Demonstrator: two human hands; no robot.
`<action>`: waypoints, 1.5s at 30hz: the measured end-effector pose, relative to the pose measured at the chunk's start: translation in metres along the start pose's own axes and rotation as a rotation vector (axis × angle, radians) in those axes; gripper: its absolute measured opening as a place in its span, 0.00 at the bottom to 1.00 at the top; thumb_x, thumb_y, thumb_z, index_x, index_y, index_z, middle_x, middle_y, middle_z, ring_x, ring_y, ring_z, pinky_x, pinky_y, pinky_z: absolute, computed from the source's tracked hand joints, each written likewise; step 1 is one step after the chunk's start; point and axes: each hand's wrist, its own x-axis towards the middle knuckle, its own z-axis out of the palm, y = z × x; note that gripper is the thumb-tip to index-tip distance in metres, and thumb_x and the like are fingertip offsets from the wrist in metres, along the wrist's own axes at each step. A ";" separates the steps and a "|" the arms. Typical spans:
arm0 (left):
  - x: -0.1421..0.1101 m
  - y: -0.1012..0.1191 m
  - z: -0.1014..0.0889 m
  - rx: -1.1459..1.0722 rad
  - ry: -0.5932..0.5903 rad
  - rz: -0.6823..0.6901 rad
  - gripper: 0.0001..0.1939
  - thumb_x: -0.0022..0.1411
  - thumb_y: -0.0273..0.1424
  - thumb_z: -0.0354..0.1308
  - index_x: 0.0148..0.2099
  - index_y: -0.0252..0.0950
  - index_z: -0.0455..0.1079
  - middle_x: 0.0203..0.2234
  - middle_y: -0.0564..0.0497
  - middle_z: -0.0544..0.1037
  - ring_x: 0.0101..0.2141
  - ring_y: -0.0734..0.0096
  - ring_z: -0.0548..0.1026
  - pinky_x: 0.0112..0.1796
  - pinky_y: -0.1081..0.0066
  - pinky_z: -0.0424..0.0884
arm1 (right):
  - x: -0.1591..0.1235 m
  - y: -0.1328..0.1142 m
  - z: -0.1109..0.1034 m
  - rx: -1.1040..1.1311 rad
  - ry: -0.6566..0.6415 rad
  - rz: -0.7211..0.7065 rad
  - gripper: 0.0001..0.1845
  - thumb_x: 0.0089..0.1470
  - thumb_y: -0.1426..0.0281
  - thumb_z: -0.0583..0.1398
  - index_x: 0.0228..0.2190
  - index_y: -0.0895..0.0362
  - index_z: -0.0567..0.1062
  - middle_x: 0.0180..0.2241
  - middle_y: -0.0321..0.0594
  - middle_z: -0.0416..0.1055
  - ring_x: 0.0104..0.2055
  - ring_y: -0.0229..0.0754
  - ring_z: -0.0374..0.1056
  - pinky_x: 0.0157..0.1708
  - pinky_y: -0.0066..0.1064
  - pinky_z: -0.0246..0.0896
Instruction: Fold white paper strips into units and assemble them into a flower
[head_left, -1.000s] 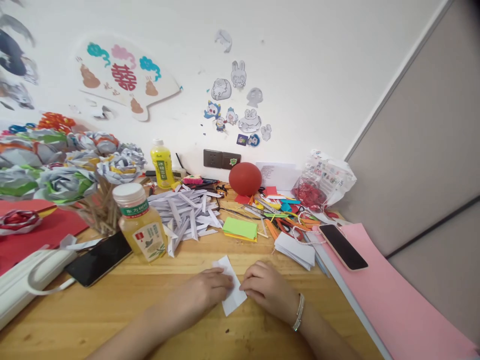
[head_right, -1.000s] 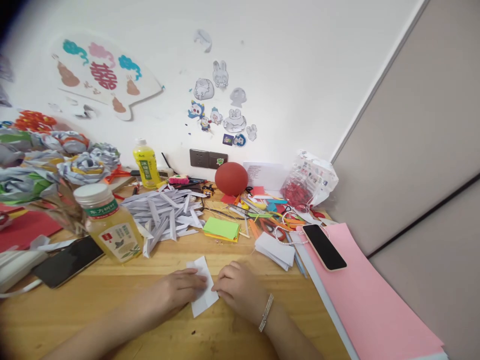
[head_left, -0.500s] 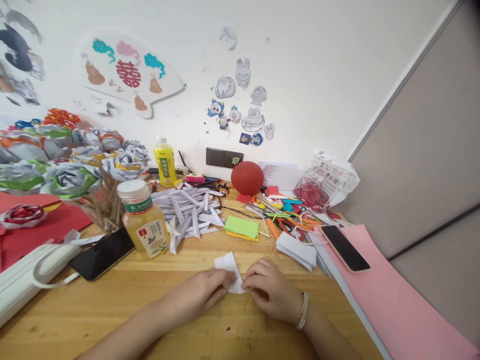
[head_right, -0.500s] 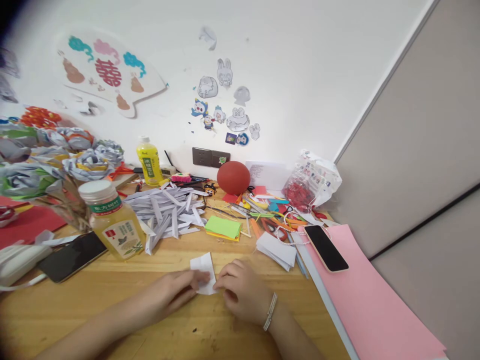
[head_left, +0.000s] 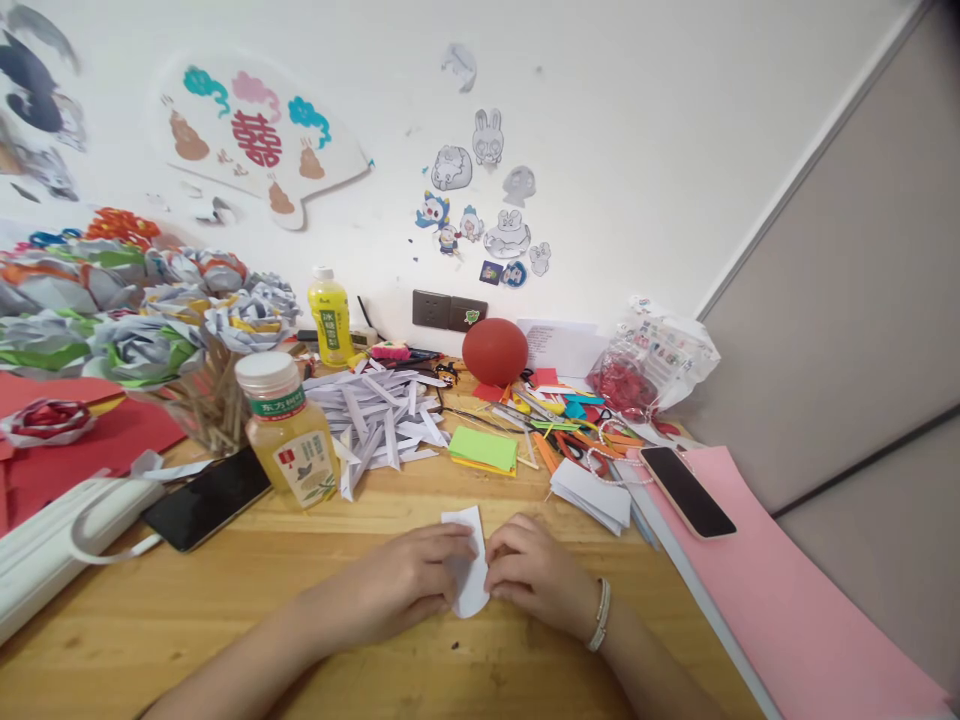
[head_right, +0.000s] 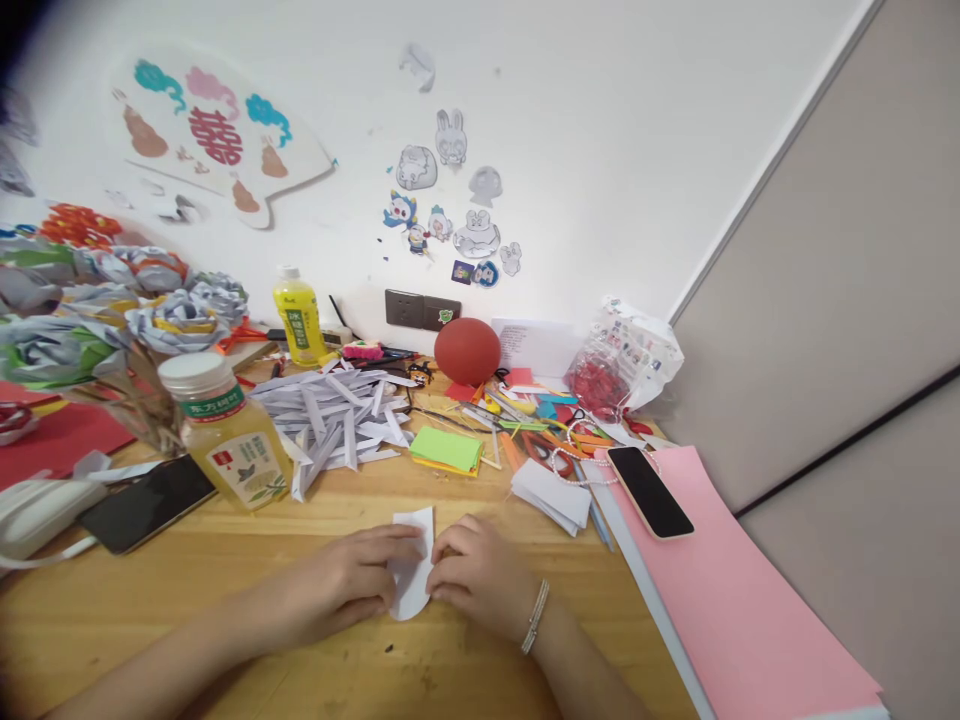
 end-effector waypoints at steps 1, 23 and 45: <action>0.000 0.000 0.000 0.037 0.003 0.000 0.09 0.62 0.24 0.49 0.35 0.38 0.69 0.41 0.50 0.73 0.47 0.69 0.67 0.52 0.67 0.61 | 0.000 -0.001 0.000 0.004 -0.016 0.001 0.03 0.51 0.74 0.61 0.28 0.53 0.75 0.35 0.36 0.69 0.40 0.39 0.61 0.41 0.32 0.56; 0.010 0.000 0.030 0.065 0.146 -0.412 0.04 0.53 0.24 0.54 0.28 0.36 0.68 0.28 0.51 0.71 0.34 0.67 0.67 0.36 0.68 0.61 | 0.007 -0.008 0.022 0.104 0.107 0.354 0.08 0.41 0.76 0.66 0.22 0.56 0.72 0.32 0.33 0.64 0.39 0.39 0.59 0.40 0.30 0.52; 0.014 -0.001 0.038 0.083 0.194 -0.531 0.03 0.50 0.26 0.56 0.26 0.36 0.67 0.27 0.51 0.69 0.34 0.67 0.65 0.35 0.69 0.59 | 0.006 -0.016 0.030 0.013 0.163 0.394 0.08 0.44 0.78 0.63 0.24 0.57 0.68 0.31 0.34 0.63 0.37 0.39 0.57 0.38 0.30 0.50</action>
